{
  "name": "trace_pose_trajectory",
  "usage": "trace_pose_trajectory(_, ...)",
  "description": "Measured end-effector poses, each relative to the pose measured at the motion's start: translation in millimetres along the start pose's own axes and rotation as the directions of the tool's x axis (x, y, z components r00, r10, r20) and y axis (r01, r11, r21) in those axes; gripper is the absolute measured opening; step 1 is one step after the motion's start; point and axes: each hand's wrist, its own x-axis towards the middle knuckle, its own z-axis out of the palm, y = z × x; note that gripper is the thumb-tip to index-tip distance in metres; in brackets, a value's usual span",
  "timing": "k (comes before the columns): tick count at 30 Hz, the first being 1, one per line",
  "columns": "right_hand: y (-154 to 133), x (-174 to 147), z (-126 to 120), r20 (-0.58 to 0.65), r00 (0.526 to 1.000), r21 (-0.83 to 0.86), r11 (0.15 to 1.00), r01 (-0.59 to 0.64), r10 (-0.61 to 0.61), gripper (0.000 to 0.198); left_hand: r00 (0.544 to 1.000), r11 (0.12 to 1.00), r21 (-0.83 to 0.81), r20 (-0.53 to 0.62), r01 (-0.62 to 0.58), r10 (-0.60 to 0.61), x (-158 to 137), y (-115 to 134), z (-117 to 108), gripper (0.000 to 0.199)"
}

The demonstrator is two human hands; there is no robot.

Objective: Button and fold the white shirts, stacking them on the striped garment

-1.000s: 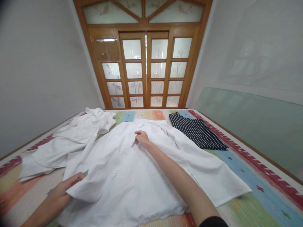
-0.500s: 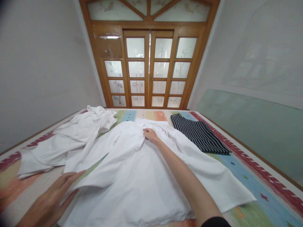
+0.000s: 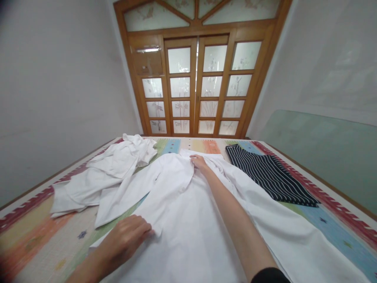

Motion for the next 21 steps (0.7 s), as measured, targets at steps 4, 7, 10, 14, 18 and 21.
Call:
trace_pose_trajectory(4,-4,5,-3,0.041,0.999,-0.127,0.992,0.024,-0.018,0.033,0.974,0.909,-0.356,0.019,0.218,-0.226,11,14,-16,0.021)
trace_pose_trajectory(7,-6,10,-2,0.083,0.996,-0.229,0.973,0.04,-0.021,0.028,0.957,0.818,-0.499,0.099,0.285,-0.273,13,24,-9,0.023)
trace_pose_trajectory(10,-7,15,0,0.114,0.993,-0.315,0.947,0.057,-0.021,0.027,0.965,0.81,-0.529,0.201,0.252,-0.168,5,30,23,0.022)
trace_pose_trajectory(14,-9,22,-1,0.16,0.987,-0.413,0.908,0.071,-0.004,0.034,0.918,0.812,-0.475,0.356,0.339,-0.175,-5,35,64,0.022)
trace_pose_trajectory(18,-17,33,-4,0.187,0.982,-0.485,0.87,0.09,0.003,0.035,0.855,0.746,-0.485,0.47,0.457,-0.218,3,38,59,0.015)
trace_pose_trajectory(21,-23,44,-4,0.18,0.982,-0.512,0.847,0.143,-0.057,0.039,0.825,0.712,-0.496,0.524,0.498,-0.213,16,40,45,0.013)
